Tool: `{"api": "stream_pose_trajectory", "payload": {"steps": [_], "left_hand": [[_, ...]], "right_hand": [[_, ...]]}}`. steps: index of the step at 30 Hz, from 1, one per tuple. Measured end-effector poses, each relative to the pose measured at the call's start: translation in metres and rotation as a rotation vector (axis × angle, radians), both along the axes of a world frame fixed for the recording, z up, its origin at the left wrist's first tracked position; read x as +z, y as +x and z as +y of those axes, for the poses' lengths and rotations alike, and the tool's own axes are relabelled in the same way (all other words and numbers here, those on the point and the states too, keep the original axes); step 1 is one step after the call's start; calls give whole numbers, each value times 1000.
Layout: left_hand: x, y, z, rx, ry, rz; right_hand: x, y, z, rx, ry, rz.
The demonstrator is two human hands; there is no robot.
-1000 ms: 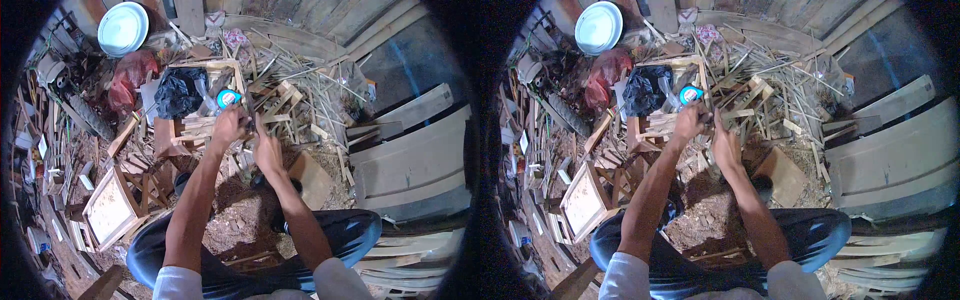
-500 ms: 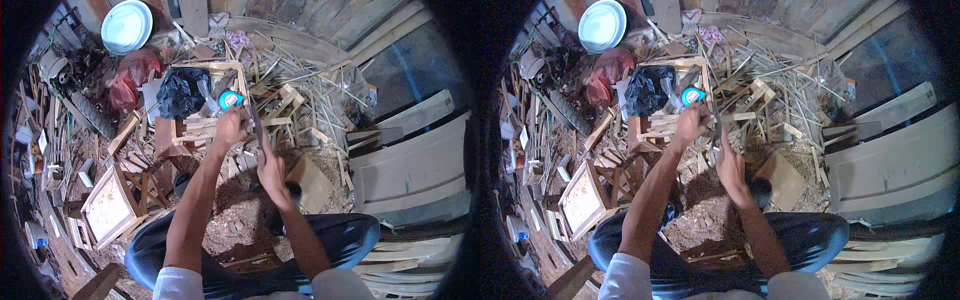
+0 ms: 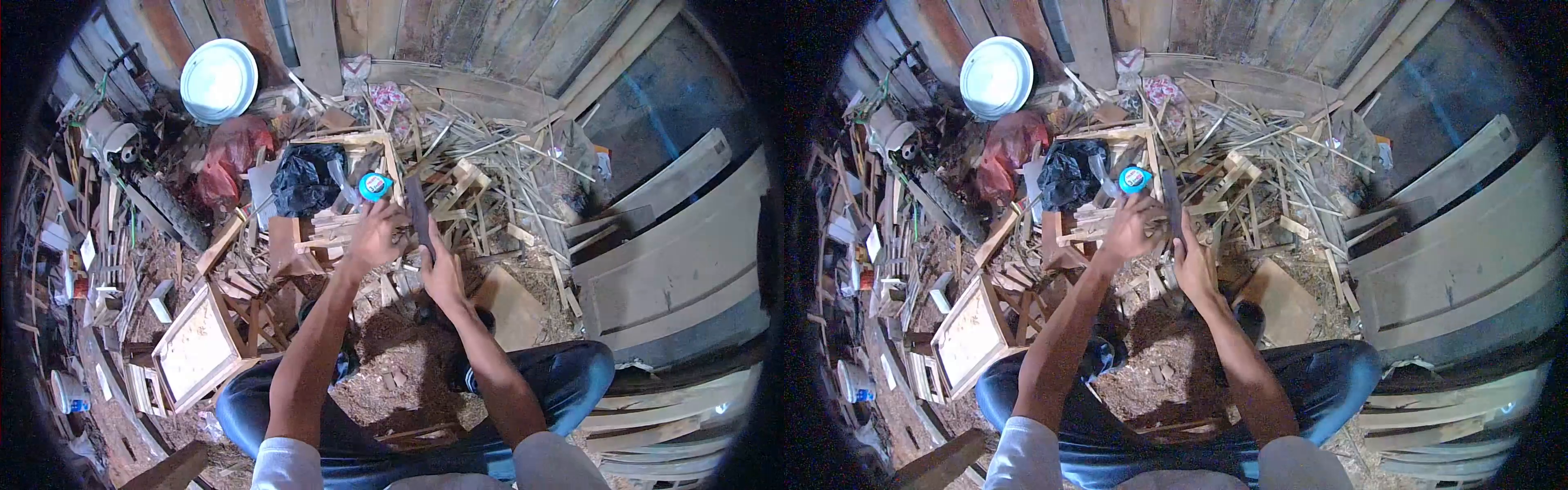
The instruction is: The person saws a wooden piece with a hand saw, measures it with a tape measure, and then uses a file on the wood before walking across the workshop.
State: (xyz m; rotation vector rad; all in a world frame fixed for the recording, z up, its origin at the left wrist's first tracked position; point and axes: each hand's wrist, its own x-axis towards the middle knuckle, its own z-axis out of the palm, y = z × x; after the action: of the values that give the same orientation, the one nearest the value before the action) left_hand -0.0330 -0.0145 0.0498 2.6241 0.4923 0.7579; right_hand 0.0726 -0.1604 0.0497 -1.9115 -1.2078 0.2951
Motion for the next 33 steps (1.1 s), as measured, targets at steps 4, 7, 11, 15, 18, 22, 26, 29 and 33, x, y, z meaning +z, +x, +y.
{"api": "stream_pose_trajectory", "payload": {"steps": [4,7,11,15,18,22,26,29,33], "left_hand": [[-16,-4,-9,11,0,67],[-10,-12,-12,199,95,61],[-27,-15,7,176,32,214],[-45,-11,27,92,160,207],[-28,-12,28,56,68,148],[-23,-8,21,84,-111,162],[-19,8,-1,39,-128,171],[-16,22,-19,89,-40,202],[-24,24,-18,119,-32,255]], "right_hand": [[-3,2,-6,-58,23,-8],[12,13,-13,-116,-7,31],[-2,32,-22,-158,-43,48],[19,32,-29,-193,-68,76],[16,37,-33,-203,-44,76],[16,43,-38,-235,45,3],[20,43,-40,-260,56,68],[27,44,-40,-250,106,54],[21,50,-39,-260,187,-45]]}}
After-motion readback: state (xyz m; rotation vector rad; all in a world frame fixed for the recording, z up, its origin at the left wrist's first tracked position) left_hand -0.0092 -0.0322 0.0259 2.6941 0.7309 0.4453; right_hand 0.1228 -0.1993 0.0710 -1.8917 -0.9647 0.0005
